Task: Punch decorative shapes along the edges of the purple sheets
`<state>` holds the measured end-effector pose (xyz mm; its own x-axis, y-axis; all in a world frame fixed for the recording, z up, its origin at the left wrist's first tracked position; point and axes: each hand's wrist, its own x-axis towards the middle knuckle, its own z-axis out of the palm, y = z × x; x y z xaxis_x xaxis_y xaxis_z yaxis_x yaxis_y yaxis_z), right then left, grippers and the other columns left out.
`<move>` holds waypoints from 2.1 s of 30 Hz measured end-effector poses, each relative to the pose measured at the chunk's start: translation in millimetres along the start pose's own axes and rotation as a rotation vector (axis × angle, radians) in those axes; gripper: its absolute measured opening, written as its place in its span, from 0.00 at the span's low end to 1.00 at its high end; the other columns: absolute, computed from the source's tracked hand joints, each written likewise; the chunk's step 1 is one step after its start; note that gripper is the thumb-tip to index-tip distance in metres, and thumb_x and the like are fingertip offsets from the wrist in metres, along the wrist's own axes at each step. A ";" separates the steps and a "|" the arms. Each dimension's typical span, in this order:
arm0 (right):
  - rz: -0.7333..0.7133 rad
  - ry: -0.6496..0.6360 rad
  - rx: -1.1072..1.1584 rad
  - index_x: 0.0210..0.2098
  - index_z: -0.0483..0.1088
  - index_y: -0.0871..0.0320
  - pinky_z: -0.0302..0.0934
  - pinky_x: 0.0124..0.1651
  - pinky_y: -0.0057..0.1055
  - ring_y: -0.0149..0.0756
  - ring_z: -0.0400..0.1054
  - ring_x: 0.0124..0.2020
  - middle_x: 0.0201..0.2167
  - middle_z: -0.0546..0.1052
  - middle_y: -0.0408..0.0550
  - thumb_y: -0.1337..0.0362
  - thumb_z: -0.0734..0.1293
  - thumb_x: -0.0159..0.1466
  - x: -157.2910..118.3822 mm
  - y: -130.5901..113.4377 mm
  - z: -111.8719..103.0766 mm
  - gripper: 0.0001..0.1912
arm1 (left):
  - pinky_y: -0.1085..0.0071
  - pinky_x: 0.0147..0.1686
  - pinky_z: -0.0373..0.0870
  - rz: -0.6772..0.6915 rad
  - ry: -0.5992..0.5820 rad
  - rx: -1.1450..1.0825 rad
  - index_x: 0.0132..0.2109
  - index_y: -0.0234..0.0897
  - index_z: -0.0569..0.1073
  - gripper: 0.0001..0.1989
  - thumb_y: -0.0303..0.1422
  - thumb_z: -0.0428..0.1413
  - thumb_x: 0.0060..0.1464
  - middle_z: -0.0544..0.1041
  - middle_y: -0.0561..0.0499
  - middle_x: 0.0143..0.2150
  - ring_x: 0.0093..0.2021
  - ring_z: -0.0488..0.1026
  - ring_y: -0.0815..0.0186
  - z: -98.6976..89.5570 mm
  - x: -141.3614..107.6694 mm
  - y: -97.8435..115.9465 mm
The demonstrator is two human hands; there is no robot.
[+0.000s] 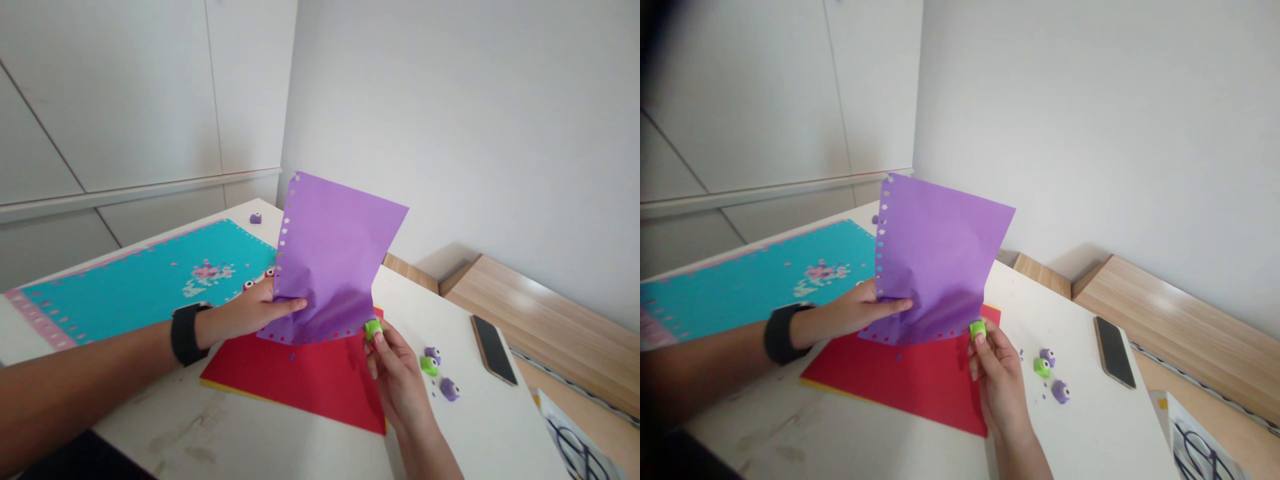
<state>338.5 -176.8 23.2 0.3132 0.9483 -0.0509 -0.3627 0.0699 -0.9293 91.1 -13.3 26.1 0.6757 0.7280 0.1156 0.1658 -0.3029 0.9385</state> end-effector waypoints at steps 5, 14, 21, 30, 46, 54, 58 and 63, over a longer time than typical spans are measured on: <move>0.002 0.010 0.000 0.47 0.79 0.55 0.47 0.24 0.24 0.24 0.52 0.23 0.30 0.73 0.43 0.58 0.76 0.63 -1.4 -1.8 2.6 0.14 | 0.64 0.45 0.77 -0.006 -0.009 -0.017 0.48 0.39 0.79 0.16 0.46 0.60 0.61 0.84 0.49 0.45 0.42 0.80 0.58 0.8 -0.2 1.1; -0.001 -0.007 -0.042 0.48 0.79 0.55 0.48 0.25 0.25 0.26 0.54 0.24 0.33 0.73 0.45 0.58 0.76 0.63 -2.3 0.3 6.5 0.15 | 0.61 0.50 0.77 0.046 0.028 -0.078 0.49 0.42 0.81 0.16 0.45 0.61 0.59 0.84 0.50 0.47 0.45 0.81 0.56 3.2 2.0 1.6; 0.009 -0.042 -0.027 0.46 0.78 0.53 0.47 0.25 0.25 0.25 0.53 0.23 0.31 0.72 0.42 0.59 0.76 0.63 -3.7 0.3 6.8 0.13 | 0.61 0.53 0.75 0.027 0.096 -0.102 0.50 0.40 0.79 0.18 0.46 0.62 0.58 0.83 0.48 0.49 0.50 0.79 0.55 3.6 1.7 3.4; -0.021 -0.020 -0.051 0.49 0.78 0.53 0.48 0.23 0.24 0.24 0.53 0.22 0.34 0.73 0.44 0.58 0.75 0.63 -4.0 -2.9 3.6 0.16 | 0.60 0.55 0.73 0.026 0.094 -0.077 0.52 0.40 0.78 0.19 0.46 0.61 0.59 0.83 0.48 0.51 0.51 0.78 0.55 2.5 2.1 4.2; 0.011 0.000 -0.028 0.49 0.79 0.54 0.49 0.24 0.23 0.27 0.55 0.26 0.34 0.74 0.46 0.57 0.76 0.62 -2.3 -4.1 2.2 0.16 | 0.63 0.47 0.76 0.007 0.076 -0.025 0.51 0.40 0.78 0.18 0.45 0.60 0.60 0.83 0.48 0.50 0.45 0.79 0.57 2.2 1.5 4.9; 0.003 0.003 -0.013 0.48 0.79 0.54 0.48 0.24 0.22 0.25 0.53 0.25 0.35 0.74 0.45 0.58 0.75 0.63 -1.5 -3.8 3.1 0.15 | 0.62 0.49 0.76 0.039 0.072 -0.010 0.48 0.40 0.79 0.16 0.45 0.60 0.60 0.84 0.50 0.44 0.46 0.79 0.55 2.5 1.6 5.6; -0.005 0.025 0.004 0.46 0.80 0.54 0.46 0.23 0.23 0.25 0.50 0.23 0.33 0.74 0.44 0.58 0.76 0.62 -0.9 -4.0 4.9 0.14 | 0.61 0.53 0.74 0.051 0.077 -0.033 0.47 0.41 0.79 0.15 0.45 0.61 0.60 0.83 0.50 0.47 0.49 0.79 0.55 2.8 2.0 4.0; -0.012 0.046 -0.006 0.44 0.80 0.54 0.47 0.24 0.25 0.25 0.50 0.23 0.29 0.73 0.43 0.56 0.77 0.60 -1.0 -4.2 6.8 0.15 | 0.56 0.57 0.72 0.044 0.061 -0.026 0.49 0.41 0.80 0.17 0.46 0.60 0.60 0.84 0.49 0.47 0.49 0.79 0.54 2.8 2.5 3.0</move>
<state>333.8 -175.9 29.7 0.3581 0.9320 -0.0563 -0.3534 0.0795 -0.9321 95.4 -14.1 28.2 0.6364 0.7511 0.1756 0.1177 -0.3195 0.9402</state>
